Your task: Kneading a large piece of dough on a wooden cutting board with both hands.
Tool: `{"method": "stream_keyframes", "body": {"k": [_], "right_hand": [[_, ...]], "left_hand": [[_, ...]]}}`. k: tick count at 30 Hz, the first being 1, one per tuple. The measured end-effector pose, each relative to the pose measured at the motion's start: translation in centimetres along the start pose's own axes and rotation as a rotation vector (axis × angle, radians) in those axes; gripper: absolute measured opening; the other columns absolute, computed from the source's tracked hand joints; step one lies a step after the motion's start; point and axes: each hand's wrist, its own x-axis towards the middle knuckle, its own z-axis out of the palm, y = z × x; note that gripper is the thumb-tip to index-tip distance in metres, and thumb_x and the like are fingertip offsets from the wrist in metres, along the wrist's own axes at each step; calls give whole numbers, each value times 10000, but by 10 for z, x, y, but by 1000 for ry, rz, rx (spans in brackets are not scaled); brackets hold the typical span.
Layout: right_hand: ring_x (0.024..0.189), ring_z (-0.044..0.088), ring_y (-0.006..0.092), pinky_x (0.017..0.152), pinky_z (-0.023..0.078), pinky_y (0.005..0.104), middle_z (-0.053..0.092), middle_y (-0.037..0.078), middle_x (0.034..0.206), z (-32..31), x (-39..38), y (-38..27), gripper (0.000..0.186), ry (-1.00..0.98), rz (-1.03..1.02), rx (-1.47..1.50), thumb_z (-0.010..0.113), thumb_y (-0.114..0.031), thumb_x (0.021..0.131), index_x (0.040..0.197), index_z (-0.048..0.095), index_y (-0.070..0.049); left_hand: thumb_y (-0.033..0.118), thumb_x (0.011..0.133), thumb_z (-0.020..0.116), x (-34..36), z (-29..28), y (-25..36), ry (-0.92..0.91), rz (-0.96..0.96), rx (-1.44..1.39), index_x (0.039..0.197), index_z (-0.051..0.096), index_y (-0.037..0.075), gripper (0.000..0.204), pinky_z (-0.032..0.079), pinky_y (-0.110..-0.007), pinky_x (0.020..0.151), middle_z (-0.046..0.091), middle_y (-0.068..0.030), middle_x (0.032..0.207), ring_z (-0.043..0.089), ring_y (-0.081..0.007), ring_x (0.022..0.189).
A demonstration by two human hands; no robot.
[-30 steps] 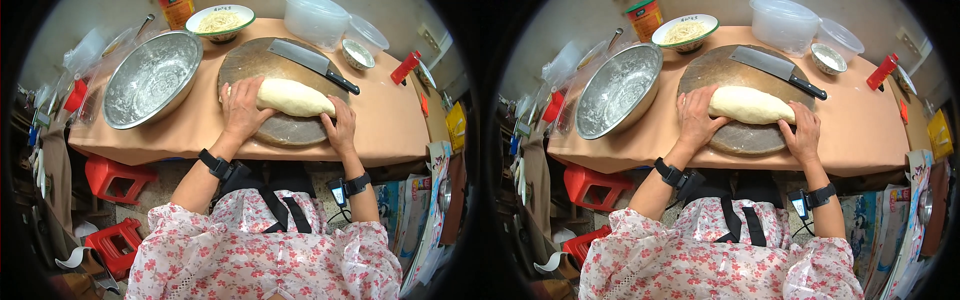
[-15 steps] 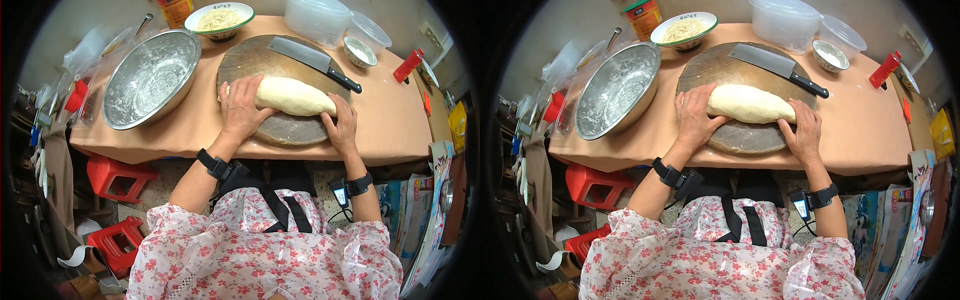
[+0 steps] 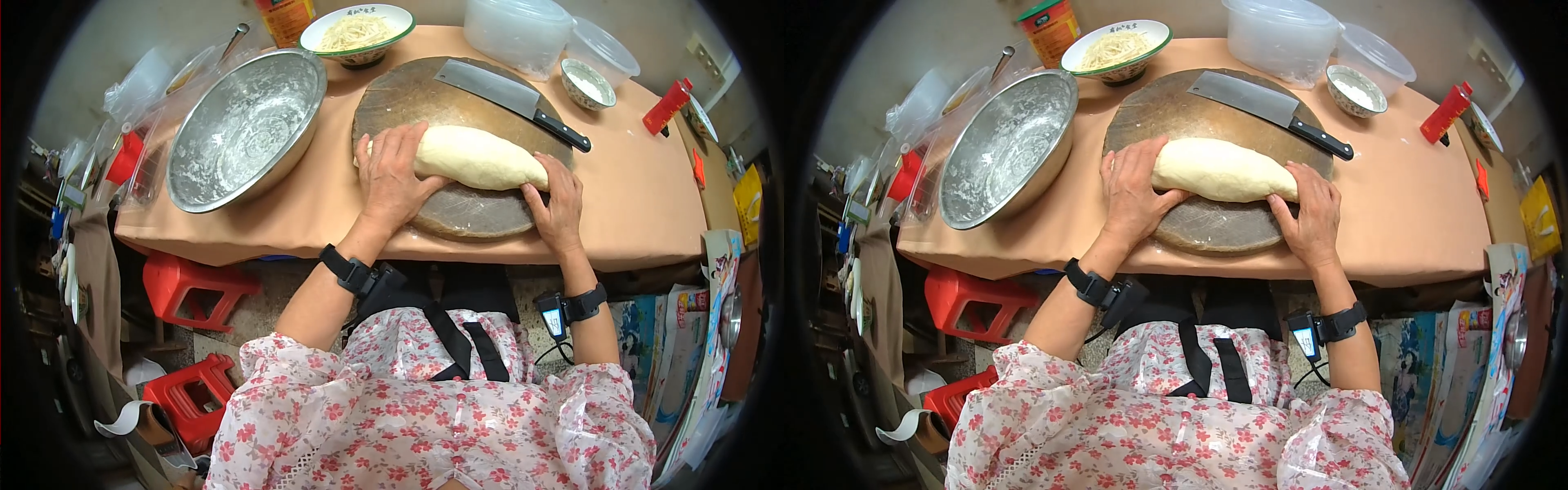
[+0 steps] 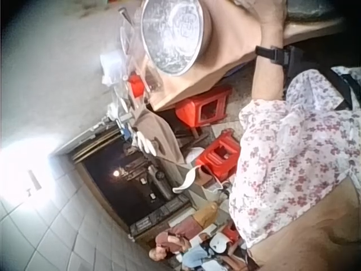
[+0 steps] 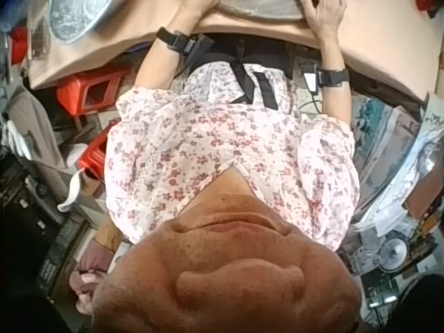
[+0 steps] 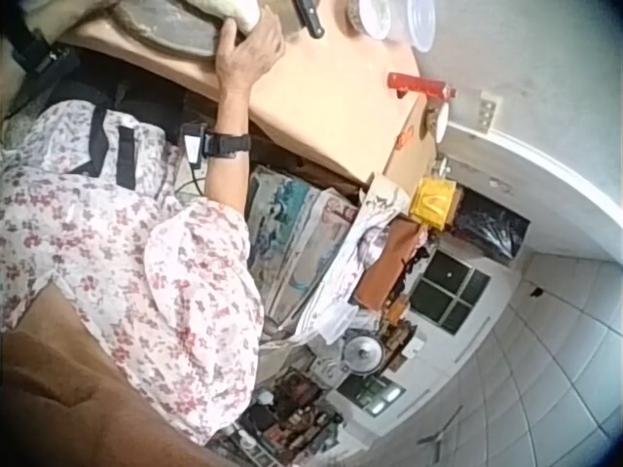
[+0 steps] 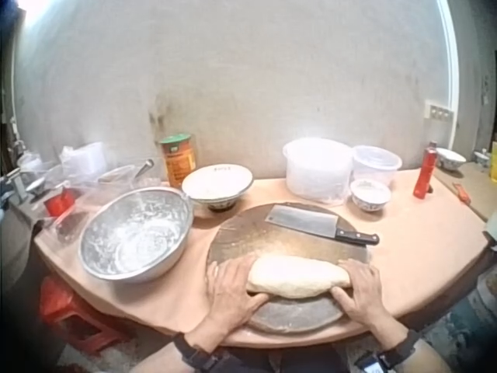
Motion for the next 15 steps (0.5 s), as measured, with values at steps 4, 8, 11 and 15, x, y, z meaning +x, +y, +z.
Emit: {"method": "stream_keyframes", "body": {"k": [4, 8, 11, 15], "right_hand": [[1225, 543, 290, 1033, 330, 412, 624, 105, 1263, 0, -1, 0, 476, 10, 4, -6, 666, -337, 865, 1244, 579, -62], [1214, 550, 288, 1025, 336, 414, 627, 106, 1256, -1, 0, -2, 466, 16, -6, 9, 669, -330, 859, 1232, 582, -63], [1209, 553, 291, 1021, 339, 415, 628, 111, 1253, -1, 0, -1, 467, 18, -9, 8, 671, -330, 858, 1230, 582, -62], [1209, 553, 298, 1021, 339, 415, 627, 118, 1254, 1, 0, 0, 473, 23, -16, 17, 672, -330, 857, 1234, 581, -60]], "left_hand": [[318, 649, 860, 0, 0, 0, -3, -3, 7, 1297, 555, 129, 741, 254, -524, 1091, 605, -77, 1246, 519, -282, 1198], [307, 647, 859, 2, -2, 0, -20, -2, 0, 1302, 553, 131, 744, 257, -523, 1091, 604, -81, 1248, 520, -281, 1197], [295, 644, 856, 0, -1, 1, -6, 3, 5, 1301, 554, 132, 741, 263, -527, 1086, 607, -76, 1234, 524, -279, 1186], [291, 647, 854, 1, 0, -1, 2, 12, 2, 1298, 556, 133, 734, 264, -528, 1083, 607, -75, 1232, 525, -277, 1184]]}}
